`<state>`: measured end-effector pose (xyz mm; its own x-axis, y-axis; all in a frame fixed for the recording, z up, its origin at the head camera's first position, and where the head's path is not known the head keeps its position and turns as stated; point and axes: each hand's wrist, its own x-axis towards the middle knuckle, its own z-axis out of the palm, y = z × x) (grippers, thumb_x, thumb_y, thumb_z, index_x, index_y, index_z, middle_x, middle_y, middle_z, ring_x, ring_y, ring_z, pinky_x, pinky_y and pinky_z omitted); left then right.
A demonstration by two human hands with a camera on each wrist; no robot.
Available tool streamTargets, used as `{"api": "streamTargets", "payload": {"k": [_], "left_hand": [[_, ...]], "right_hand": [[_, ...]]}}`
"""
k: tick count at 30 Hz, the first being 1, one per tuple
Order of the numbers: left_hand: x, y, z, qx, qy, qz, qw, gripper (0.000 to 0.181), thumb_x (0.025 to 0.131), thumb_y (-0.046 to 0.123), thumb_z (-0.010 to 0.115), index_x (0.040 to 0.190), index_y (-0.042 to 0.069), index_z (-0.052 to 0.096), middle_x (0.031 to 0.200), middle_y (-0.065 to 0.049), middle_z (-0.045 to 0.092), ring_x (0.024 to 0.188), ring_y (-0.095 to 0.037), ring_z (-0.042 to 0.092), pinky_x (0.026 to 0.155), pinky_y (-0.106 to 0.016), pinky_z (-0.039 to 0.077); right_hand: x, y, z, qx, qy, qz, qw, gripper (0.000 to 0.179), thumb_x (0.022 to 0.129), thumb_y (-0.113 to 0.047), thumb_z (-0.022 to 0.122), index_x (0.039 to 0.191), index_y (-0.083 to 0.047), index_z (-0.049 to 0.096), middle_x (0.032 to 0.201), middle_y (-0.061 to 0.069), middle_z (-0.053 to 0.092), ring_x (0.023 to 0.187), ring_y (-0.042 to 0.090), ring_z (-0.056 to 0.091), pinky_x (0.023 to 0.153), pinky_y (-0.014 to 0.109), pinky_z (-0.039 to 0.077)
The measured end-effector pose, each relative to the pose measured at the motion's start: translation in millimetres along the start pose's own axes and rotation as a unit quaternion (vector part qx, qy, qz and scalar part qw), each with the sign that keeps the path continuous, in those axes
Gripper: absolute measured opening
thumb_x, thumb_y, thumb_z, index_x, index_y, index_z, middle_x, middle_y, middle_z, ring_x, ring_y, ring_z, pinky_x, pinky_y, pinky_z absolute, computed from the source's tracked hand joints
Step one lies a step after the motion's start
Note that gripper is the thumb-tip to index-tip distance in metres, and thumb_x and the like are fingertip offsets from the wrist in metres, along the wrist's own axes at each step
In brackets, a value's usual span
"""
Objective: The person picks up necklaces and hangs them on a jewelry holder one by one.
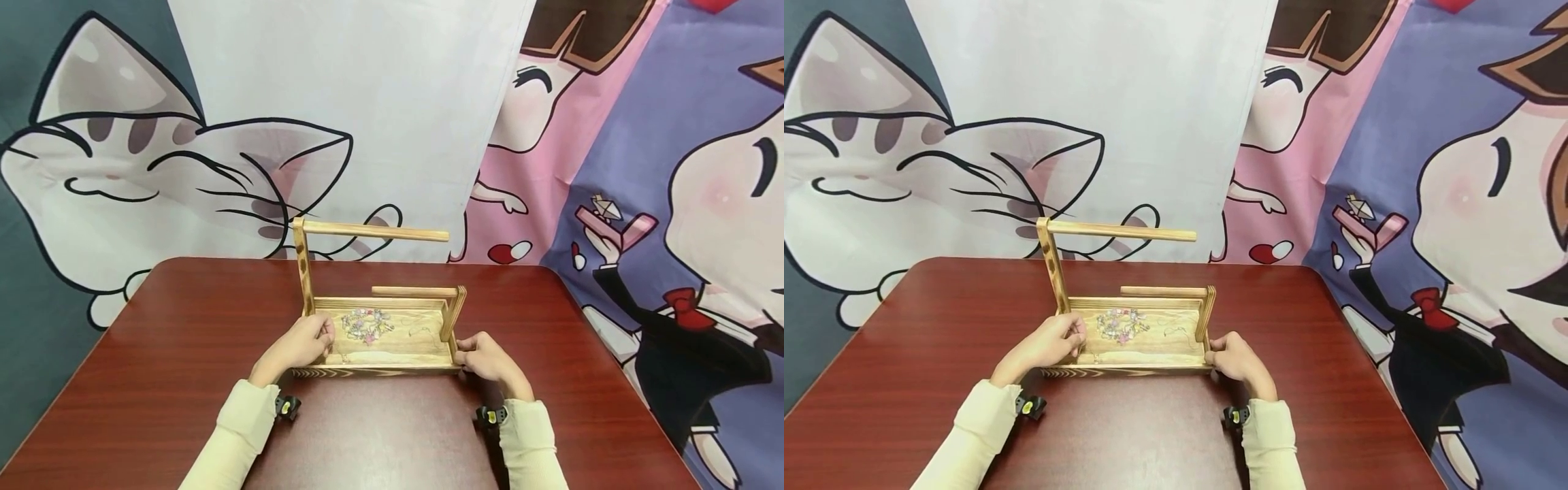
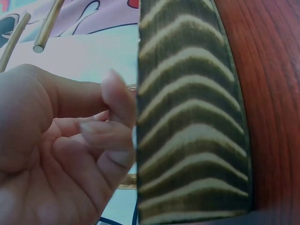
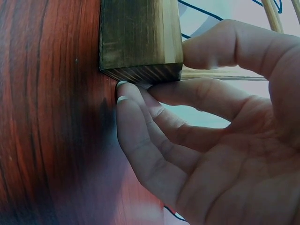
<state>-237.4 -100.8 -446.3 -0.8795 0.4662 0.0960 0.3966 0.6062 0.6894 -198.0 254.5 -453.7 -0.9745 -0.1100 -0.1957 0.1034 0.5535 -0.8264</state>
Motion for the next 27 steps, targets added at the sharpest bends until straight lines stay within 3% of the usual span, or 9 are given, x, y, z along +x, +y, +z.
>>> {"api": "streamTargets", "payload": {"k": [6, 10, 14, 16, 19, 21, 27], "left_hand": [[-1.7, 2.5, -3.3, -0.034, -0.005, -0.010, 0.9994, 0.010, 0.084, -0.004, 0.051, 0.092, -0.004, 0.057, 0.069, -0.008, 0.060, 0.055, -0.018, 0.060, 0.060, -0.025, 0.046], [-2.0, 3.9, -6.1, -0.009, -0.002, -0.016, 0.9998, 0.013, 0.082, -0.003, 0.053, 0.093, -0.004, 0.061, 0.071, -0.007, 0.063, 0.058, -0.014, 0.060, 0.064, -0.029, 0.047], [-4.6, 6.3, -10.1, 0.054, 0.010, -0.011, 0.9984, 0.015, 0.079, -0.003, 0.054, 0.091, -0.003, 0.064, 0.074, -0.004, 0.063, 0.069, -0.012, 0.058, 0.069, -0.033, 0.048], [-6.6, 8.6, -11.8, 0.085, 0.004, -0.011, 0.9963, 0.010, 0.078, -0.004, 0.053, 0.077, -0.001, 0.063, 0.066, -0.001, 0.056, 0.064, -0.013, 0.053, 0.062, -0.031, 0.046], [-9.7, 13.5, -13.0, 0.132, -0.017, -0.018, 0.9909, 0.022, 0.074, -0.006, 0.052, 0.056, 0.007, 0.049, 0.057, 0.002, 0.040, 0.054, -0.013, 0.041, 0.052, -0.027, 0.037], [-11.7, 18.1, -13.4, 0.159, -0.032, -0.040, 0.9860, 0.028, 0.073, -0.006, 0.051, 0.053, 0.010, 0.039, 0.056, 0.001, 0.034, 0.051, -0.015, 0.035, 0.048, -0.027, 0.031], [-15.7, 26.6, -13.0, 0.217, -0.030, -0.101, 0.9705, 0.019, 0.072, -0.004, 0.053, 0.062, 0.010, 0.048, 0.070, -0.005, 0.051, 0.056, -0.021, 0.045, 0.048, -0.033, 0.036]], "right_hand": [[-4.0, -6.7, -0.3, -0.003, 0.000, -0.004, 1.0000, 0.031, 0.072, 0.001, 0.056, 0.101, 0.009, 0.066, 0.113, 0.022, 0.059, 0.057, 0.011, 0.053, 0.053, 0.023, 0.044], [-3.6, -6.1, -0.2, -0.004, -0.001, -0.002, 1.0000, 0.032, 0.072, 0.001, 0.055, 0.101, 0.009, 0.065, 0.111, 0.021, 0.059, 0.055, 0.012, 0.052, 0.053, 0.024, 0.043], [-2.2, -1.9, -0.6, -0.006, -0.004, -0.005, 1.0000, 0.032, 0.072, 0.000, 0.056, 0.101, 0.009, 0.066, 0.106, 0.020, 0.061, 0.054, 0.011, 0.052, 0.052, 0.023, 0.043], [-2.8, -2.4, -1.0, -0.007, -0.006, -0.009, 0.9999, 0.031, 0.072, 0.000, 0.056, 0.100, 0.009, 0.066, 0.105, 0.021, 0.061, 0.054, 0.010, 0.051, 0.051, 0.023, 0.042], [-3.7, -2.7, -1.1, -0.010, -0.008, -0.016, 0.9998, 0.031, 0.071, 0.001, 0.056, 0.099, 0.009, 0.066, 0.107, 0.020, 0.060, 0.054, 0.008, 0.051, 0.051, 0.023, 0.042], [-3.7, -3.0, -1.1, -0.011, -0.007, -0.018, 0.9998, 0.030, 0.071, 0.001, 0.057, 0.099, 0.010, 0.066, 0.107, 0.020, 0.061, 0.053, 0.008, 0.051, 0.051, 0.023, 0.042], [-2.5, -4.0, -0.4, -0.016, -0.012, 0.001, 0.9998, 0.027, 0.073, -0.001, 0.054, 0.094, 0.007, 0.068, 0.076, 0.009, 0.062, 0.051, 0.009, 0.047, 0.051, 0.022, 0.039]]}}
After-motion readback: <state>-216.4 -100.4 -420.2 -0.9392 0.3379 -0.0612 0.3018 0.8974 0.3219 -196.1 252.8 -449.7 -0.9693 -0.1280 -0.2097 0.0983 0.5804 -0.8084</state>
